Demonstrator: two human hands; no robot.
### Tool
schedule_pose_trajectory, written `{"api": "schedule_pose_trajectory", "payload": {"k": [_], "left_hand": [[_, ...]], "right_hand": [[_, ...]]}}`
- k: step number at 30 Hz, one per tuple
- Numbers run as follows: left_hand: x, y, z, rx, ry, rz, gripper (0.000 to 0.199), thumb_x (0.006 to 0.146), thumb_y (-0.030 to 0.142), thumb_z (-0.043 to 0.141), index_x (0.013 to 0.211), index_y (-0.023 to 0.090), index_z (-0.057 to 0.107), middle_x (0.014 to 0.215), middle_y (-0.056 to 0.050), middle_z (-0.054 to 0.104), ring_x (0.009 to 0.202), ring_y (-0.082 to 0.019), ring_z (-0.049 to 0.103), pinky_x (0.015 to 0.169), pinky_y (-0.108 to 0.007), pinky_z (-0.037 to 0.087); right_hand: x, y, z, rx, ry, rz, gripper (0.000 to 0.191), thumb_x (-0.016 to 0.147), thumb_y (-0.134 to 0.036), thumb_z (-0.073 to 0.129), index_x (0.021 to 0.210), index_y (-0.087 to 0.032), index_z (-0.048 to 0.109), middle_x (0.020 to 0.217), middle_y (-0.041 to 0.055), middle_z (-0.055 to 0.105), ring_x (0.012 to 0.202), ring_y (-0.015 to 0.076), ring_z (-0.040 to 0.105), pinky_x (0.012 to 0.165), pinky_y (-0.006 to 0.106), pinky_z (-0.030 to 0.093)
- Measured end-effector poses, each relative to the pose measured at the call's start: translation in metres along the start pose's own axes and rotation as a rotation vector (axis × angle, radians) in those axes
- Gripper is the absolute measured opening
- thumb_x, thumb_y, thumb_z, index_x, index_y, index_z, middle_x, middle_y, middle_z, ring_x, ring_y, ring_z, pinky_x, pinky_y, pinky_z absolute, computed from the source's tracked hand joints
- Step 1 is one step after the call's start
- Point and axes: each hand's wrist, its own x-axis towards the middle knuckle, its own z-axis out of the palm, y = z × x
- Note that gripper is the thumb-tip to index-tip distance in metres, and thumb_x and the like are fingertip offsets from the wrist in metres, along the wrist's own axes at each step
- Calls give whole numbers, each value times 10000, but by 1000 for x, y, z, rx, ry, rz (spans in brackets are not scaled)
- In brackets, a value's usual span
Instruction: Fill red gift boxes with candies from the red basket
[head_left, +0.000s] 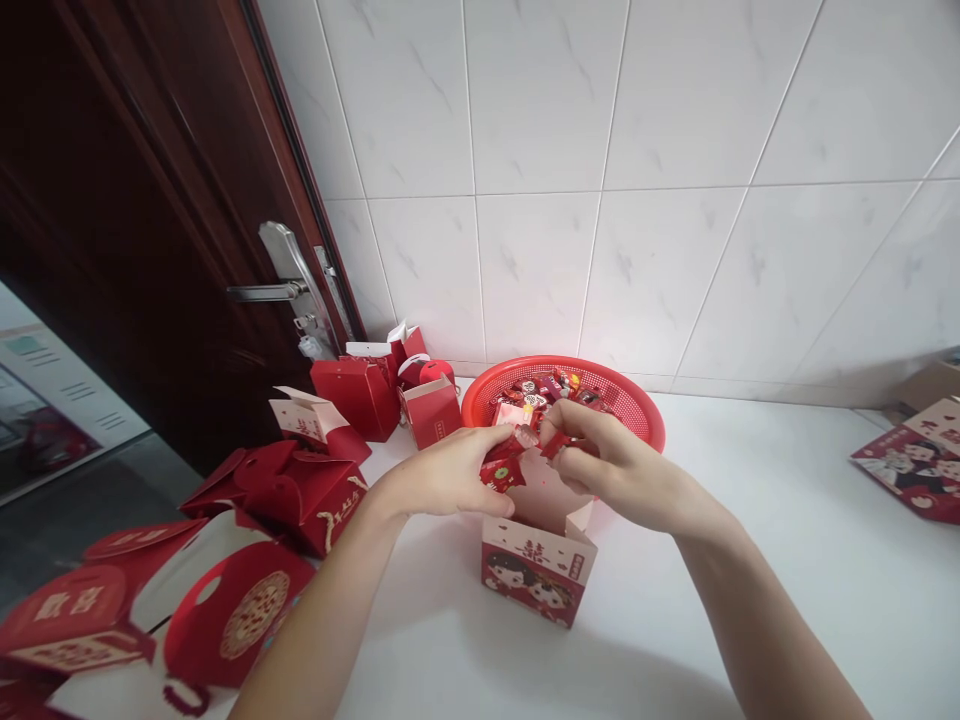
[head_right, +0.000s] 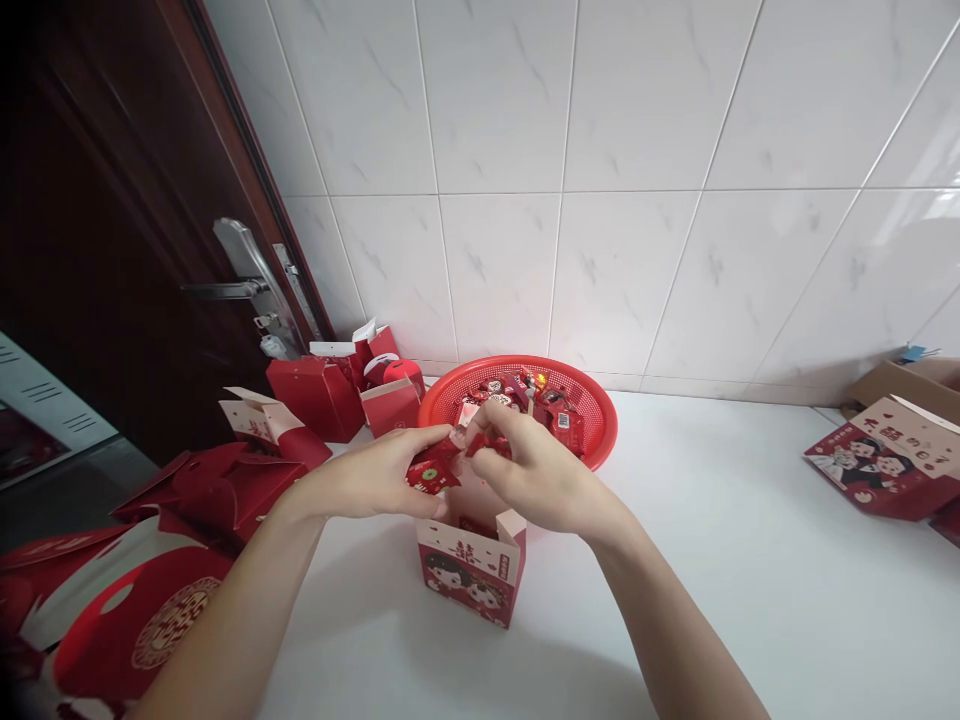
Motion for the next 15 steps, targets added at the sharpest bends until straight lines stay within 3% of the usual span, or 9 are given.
{"api": "schedule_pose_trajectory", "payload": {"k": [5, 9, 15], "left_hand": [[1, -3, 1, -2, -10, -20, 414, 663, 275, 729, 1059, 212, 627, 878, 10, 642, 738, -178, 591, 531, -246, 369], [1, -2, 0, -18, -25, -17, 370, 649, 256, 729, 996, 216, 605, 818, 42, 601, 677, -142, 541, 526, -237, 368], [2, 0, -1, -26, -32, -5, 370, 653, 259, 740, 989, 212, 593, 833, 44, 602, 700, -140, 532, 552, -239, 374]], "right_hand": [[-2, 4, 6, -220, -87, 24, 172, 829, -84, 478, 870, -219, 577, 781, -18, 615, 628, 116, 496, 553, 245, 366], [0, 7, 15, -384, -24, 5, 201, 815, -38, 479, 823, -217, 570, 673, -41, 571, 571, 105, 435, 515, 230, 320], [5, 10, 26, -439, 5, 22, 197, 818, -27, 495, 764, -216, 502, 617, -41, 573, 539, 109, 443, 484, 232, 287]]}}
